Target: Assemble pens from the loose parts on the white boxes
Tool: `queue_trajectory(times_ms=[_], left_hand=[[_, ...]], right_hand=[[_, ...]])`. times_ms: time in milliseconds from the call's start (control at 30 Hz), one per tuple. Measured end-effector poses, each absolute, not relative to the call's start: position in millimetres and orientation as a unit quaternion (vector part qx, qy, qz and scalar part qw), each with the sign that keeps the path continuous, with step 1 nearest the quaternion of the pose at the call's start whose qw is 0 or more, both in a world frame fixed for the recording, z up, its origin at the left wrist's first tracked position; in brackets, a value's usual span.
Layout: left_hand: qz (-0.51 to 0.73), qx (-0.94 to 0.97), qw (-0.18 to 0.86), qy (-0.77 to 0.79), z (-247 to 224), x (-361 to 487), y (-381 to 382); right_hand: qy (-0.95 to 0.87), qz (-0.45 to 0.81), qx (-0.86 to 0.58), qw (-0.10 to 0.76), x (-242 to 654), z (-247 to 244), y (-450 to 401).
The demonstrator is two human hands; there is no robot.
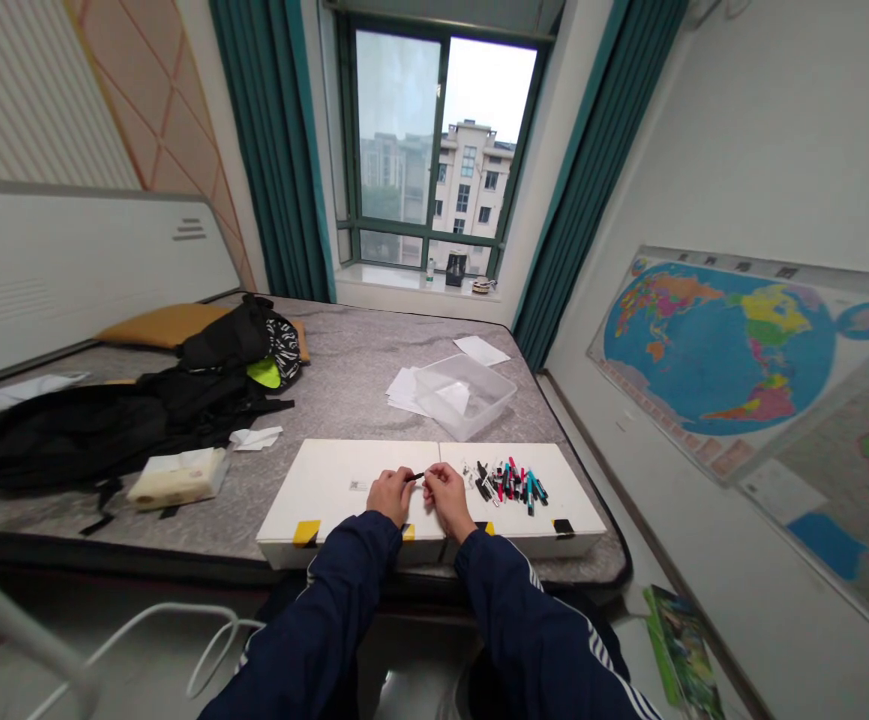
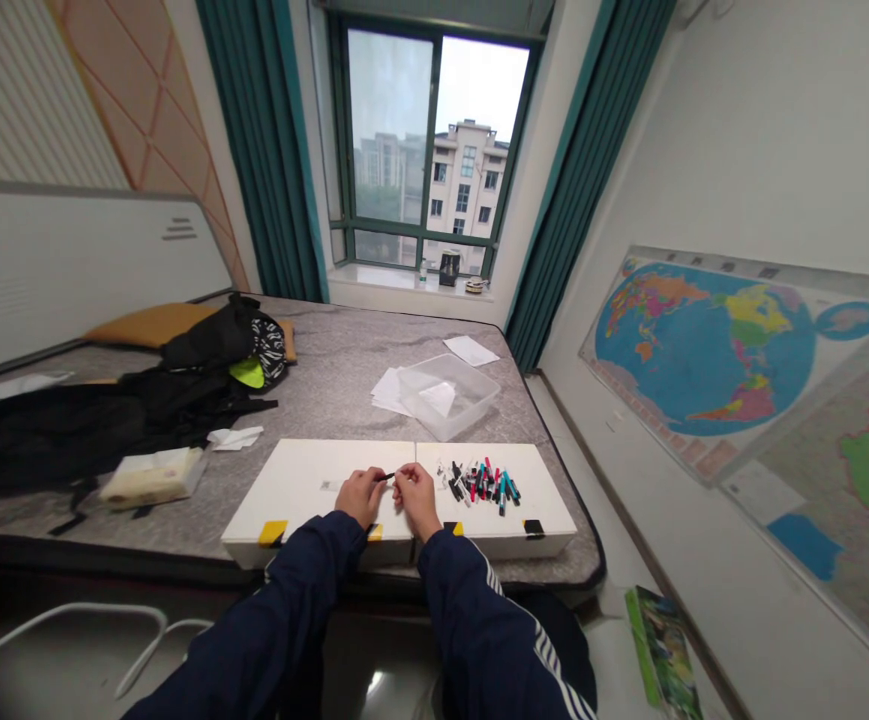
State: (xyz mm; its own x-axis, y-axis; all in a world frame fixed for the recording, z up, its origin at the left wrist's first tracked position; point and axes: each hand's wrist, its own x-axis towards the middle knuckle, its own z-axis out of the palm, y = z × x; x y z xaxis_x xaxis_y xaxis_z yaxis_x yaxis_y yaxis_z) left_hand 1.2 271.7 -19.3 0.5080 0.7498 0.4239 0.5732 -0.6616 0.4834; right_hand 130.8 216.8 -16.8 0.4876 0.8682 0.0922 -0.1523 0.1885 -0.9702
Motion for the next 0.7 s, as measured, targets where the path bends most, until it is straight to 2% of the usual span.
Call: queue_trajectory(times_ms=[467,700], left_hand=[[0.285,0.867,0.155,0.379,-12.8,0.6,268.3],[0.290,0.864,0.155,0.381,-18.3,1.4,271.0]], right_hand=[[-0.361,0.362,-0.538,0.670,125.7,-9.8,214.1],[-0.317,0.365,-0.534,0.693,131.2,-10.2,216.1]])
